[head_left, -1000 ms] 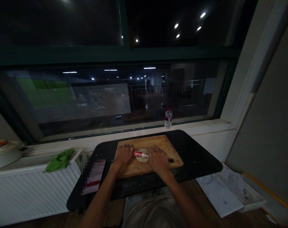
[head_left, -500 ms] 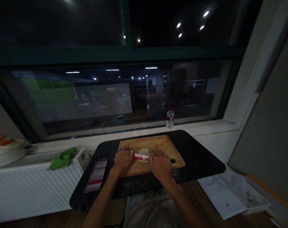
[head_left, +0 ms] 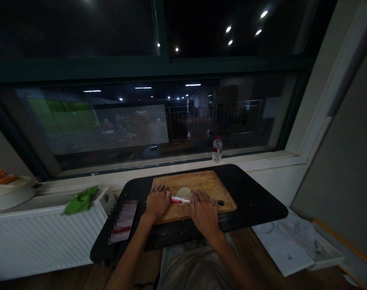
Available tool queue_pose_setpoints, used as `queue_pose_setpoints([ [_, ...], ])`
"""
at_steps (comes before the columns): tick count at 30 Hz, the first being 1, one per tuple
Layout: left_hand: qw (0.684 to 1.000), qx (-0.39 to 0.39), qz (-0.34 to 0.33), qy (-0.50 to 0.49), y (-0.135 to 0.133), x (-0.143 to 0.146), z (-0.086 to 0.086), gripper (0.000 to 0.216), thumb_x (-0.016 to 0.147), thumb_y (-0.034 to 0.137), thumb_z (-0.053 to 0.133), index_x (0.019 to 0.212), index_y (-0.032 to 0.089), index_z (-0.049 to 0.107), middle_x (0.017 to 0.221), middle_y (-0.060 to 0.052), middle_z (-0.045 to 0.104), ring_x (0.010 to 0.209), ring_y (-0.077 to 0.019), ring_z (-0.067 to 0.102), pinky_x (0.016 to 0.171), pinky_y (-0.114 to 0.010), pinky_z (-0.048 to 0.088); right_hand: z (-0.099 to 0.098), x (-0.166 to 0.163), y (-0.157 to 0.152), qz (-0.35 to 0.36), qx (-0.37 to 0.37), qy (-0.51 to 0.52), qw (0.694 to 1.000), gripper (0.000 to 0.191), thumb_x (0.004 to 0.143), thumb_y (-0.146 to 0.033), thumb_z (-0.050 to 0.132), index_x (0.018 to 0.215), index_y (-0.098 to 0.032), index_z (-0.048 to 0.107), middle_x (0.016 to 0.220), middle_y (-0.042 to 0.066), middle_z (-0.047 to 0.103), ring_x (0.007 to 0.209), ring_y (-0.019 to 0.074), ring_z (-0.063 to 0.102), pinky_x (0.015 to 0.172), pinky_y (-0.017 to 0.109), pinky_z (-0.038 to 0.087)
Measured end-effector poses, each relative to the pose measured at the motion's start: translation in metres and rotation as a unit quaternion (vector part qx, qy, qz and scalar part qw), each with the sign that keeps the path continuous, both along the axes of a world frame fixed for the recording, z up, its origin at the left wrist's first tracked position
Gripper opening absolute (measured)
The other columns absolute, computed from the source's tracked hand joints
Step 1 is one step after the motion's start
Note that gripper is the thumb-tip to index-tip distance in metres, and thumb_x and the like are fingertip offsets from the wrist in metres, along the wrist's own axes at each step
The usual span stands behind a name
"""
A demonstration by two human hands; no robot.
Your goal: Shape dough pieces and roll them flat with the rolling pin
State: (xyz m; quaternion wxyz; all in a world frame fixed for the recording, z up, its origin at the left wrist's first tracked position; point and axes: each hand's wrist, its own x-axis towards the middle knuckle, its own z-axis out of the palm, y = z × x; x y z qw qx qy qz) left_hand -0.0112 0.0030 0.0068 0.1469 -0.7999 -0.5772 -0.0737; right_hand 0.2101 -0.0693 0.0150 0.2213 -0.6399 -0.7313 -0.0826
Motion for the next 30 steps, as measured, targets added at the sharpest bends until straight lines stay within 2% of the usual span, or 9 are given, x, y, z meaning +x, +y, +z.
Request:
queue_pose_setpoints([
  [6,1.000,0.005,-0.009,0.005,-0.001,0.000,0.002,0.044,0.114,0.027,0.037,0.134,0.014,0.074,0.145,-0.018,0.072,0.141,-0.0338,0.062,0.121,-0.051,0.047,-0.006,-0.002,-0.002,-0.010,0.012,-0.005,1.000,0.042,0.116,-0.028,0.042,0.144,-0.017,0.071,0.150,0.018,0.071,0.138,0.0320,0.066,0.114,0.045,0.048],
  [10,1.000,0.004,-0.012,-0.008,-0.002,0.002,0.006,0.042,0.114,0.026,0.037,0.123,0.018,0.077,0.138,-0.015,0.075,0.137,-0.0317,0.064,0.120,-0.049,0.047,-0.008,-0.002,-0.002,-0.012,0.013,-0.006,1.000,0.044,0.116,-0.028,0.041,0.148,-0.015,0.069,0.152,0.018,0.071,0.139,0.0327,0.065,0.115,0.046,0.048],
  [14,1.000,0.009,-0.006,-0.006,-0.004,0.004,0.009,0.041,0.113,0.025,0.038,0.123,0.018,0.077,0.135,-0.016,0.076,0.136,-0.0314,0.064,0.122,-0.049,0.046,-0.009,-0.002,-0.003,-0.010,0.009,-0.006,1.000,0.044,0.116,-0.027,0.041,0.148,-0.014,0.069,0.151,0.019,0.071,0.138,0.0327,0.065,0.115,0.047,0.048],
  [25,0.999,-0.001,0.007,-0.042,-0.011,0.003,0.010,0.043,0.113,0.027,0.037,0.120,0.017,0.077,0.132,-0.017,0.077,0.132,-0.0320,0.068,0.124,-0.051,0.044,-0.009,0.004,0.000,0.011,-0.003,0.007,1.000,0.047,0.116,-0.029,0.038,0.148,-0.016,0.070,0.155,0.019,0.068,0.145,0.0330,0.060,0.123,0.048,0.042],
  [27,0.999,-0.005,0.009,-0.053,-0.011,0.002,0.007,0.044,0.113,0.027,0.036,0.121,0.017,0.078,0.134,-0.017,0.078,0.132,-0.0325,0.069,0.122,-0.052,0.046,-0.005,0.007,0.005,0.028,-0.008,0.006,1.000,0.047,0.116,-0.030,0.038,0.147,-0.016,0.071,0.153,0.019,0.069,0.143,0.0321,0.062,0.122,0.047,0.043],
  [30,0.997,0.003,0.018,-0.071,-0.011,0.001,0.002,0.046,0.114,0.027,0.036,0.135,0.018,0.076,0.146,-0.016,0.074,0.141,-0.0317,0.066,0.125,-0.052,0.045,0.002,0.012,0.016,0.046,-0.019,0.002,0.999,0.049,0.116,-0.031,0.036,0.146,-0.016,0.072,0.149,0.018,0.072,0.137,0.0290,0.067,0.120,0.043,0.045],
])
